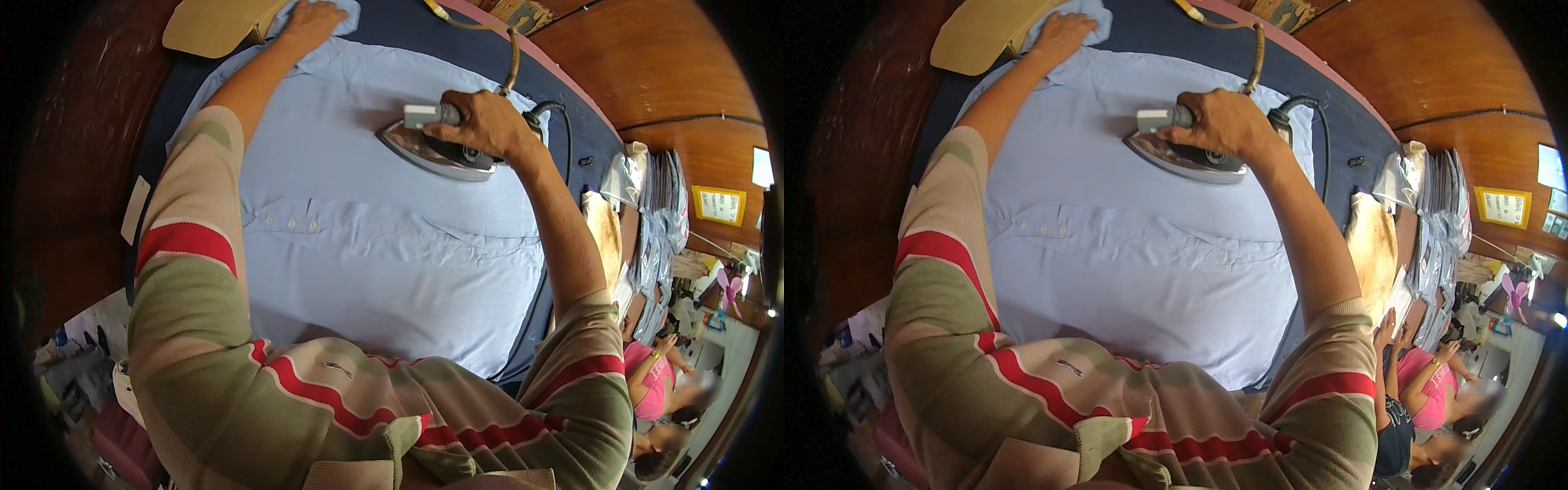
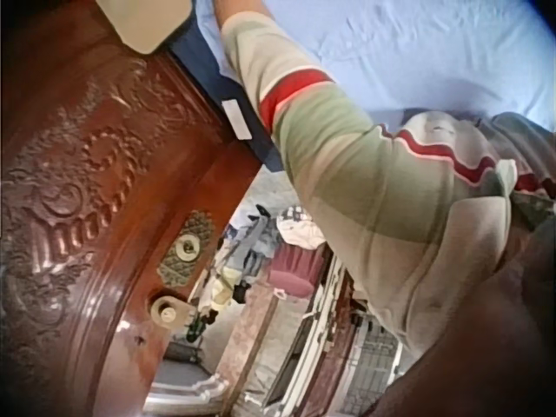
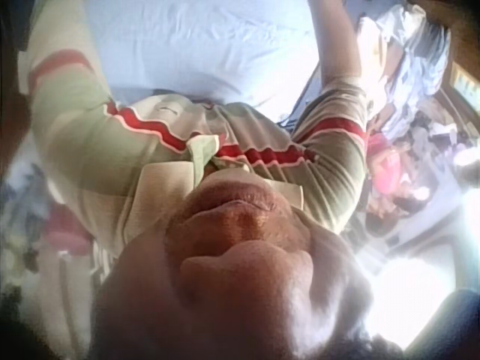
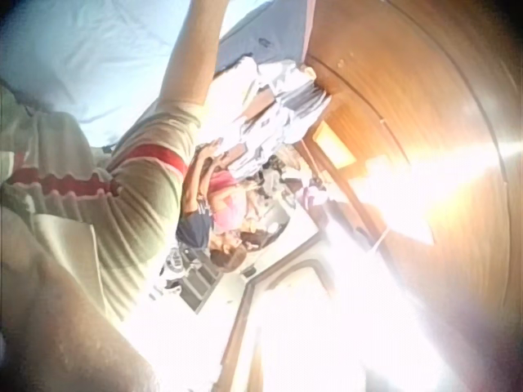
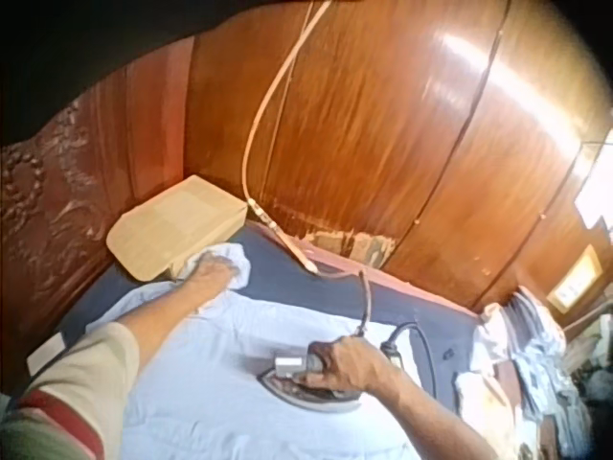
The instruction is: The person irons a light blue shirt on a table, moving the iron across various sections of the fabric and smoothing it out by hand.
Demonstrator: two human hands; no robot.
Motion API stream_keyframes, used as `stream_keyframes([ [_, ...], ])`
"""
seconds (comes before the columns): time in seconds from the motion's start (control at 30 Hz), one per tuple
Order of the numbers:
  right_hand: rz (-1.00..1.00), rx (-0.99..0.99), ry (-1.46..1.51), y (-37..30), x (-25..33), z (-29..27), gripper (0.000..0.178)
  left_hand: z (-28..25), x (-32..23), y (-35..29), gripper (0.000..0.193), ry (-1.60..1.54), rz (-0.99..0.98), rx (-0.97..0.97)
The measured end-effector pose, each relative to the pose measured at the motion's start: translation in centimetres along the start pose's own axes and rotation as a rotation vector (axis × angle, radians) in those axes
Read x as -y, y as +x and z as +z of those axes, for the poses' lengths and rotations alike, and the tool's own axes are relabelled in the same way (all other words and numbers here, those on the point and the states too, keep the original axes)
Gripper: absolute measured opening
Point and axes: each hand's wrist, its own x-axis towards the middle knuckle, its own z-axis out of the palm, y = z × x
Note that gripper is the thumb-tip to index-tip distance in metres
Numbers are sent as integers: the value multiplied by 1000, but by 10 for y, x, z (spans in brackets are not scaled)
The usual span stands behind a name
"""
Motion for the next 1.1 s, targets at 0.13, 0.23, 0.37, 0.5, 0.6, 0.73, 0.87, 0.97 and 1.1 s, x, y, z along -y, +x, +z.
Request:
stream_keyframes([
  [0.13,102,-13,12,-15,1,-4,53,-17,-23,17,36,-1,-32,-178],
  [0.23,142,-15,-9,-13,-2,-4,55,-39,-70,22,44,-257,74,-121],
  [0.37,126,-78,18,-13,-2,-2,55,-50,-82,20,46,-504,36,415],
  [0.5,123,-136,73,-7,-8,3,54,-45,-75,34,26,-655,68,451],
  [0.6,91,-147,65,7,-3,4,53,-23,-69,46,30,-639,98,383],
  [0.73,165,-217,-2,44,-1,1,52,-17,-69,52,30,-635,103,363],
  [0.87,324,-268,-56,88,-29,-4,54,-40,-33,43,25,-592,123,495],
  [0.97,373,-172,63,93,2,-33,51,-34,14,26,29,-477,90,692],
  [1.1,265,-329,-36,116,-15,-6,56,-30,10,17,31,-407,24,451],
])
